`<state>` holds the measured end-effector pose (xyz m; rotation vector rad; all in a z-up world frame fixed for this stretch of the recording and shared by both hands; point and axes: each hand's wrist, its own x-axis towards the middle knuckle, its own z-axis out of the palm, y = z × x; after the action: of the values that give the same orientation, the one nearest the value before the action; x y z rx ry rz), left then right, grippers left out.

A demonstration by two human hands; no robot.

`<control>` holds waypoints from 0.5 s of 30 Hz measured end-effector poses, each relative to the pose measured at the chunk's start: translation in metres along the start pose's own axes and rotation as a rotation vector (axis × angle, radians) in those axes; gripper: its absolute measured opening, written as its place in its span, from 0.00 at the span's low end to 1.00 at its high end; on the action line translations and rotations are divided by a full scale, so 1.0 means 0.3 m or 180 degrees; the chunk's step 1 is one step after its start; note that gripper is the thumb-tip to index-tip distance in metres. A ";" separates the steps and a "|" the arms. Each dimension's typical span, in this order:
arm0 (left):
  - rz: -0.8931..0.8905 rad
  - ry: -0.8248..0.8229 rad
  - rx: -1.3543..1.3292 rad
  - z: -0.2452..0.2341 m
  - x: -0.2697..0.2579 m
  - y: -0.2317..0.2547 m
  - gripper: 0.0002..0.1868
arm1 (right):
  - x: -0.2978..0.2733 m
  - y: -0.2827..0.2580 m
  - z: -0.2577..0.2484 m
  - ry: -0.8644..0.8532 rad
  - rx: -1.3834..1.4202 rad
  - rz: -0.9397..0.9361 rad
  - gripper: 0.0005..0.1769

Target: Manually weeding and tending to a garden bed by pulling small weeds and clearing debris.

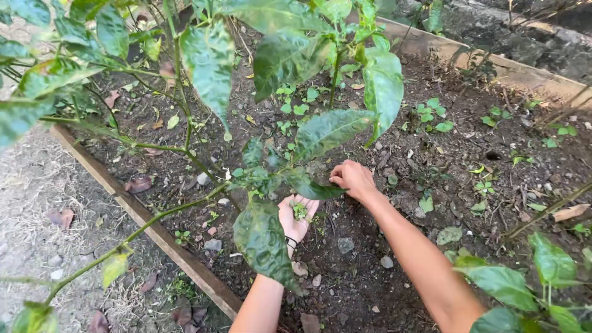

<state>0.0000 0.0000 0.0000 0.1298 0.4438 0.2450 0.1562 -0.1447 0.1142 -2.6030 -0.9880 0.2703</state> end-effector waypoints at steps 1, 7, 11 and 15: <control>0.0002 0.0003 0.0000 -0.037 0.020 -0.003 0.17 | 0.001 -0.011 -0.007 -0.0002 0.0002 -0.0002 0.12; -0.0055 0.0212 0.0206 0.088 -0.069 0.013 0.15 | 0.023 0.010 0.046 -0.0016 -0.0534 -0.0283 0.11; -0.0093 0.0357 0.0595 0.190 -0.128 0.010 0.17 | -0.017 -0.065 -0.053 0.0343 0.0082 0.0015 0.15; -0.0271 0.0391 0.0380 0.173 -0.109 -0.006 0.20 | -0.092 -0.198 -0.225 0.0050 0.0848 -0.0320 0.14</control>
<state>-0.0056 -0.0139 0.0595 0.2129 0.5850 0.1433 0.1197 -0.1384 0.2007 -2.3057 -0.9999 0.3311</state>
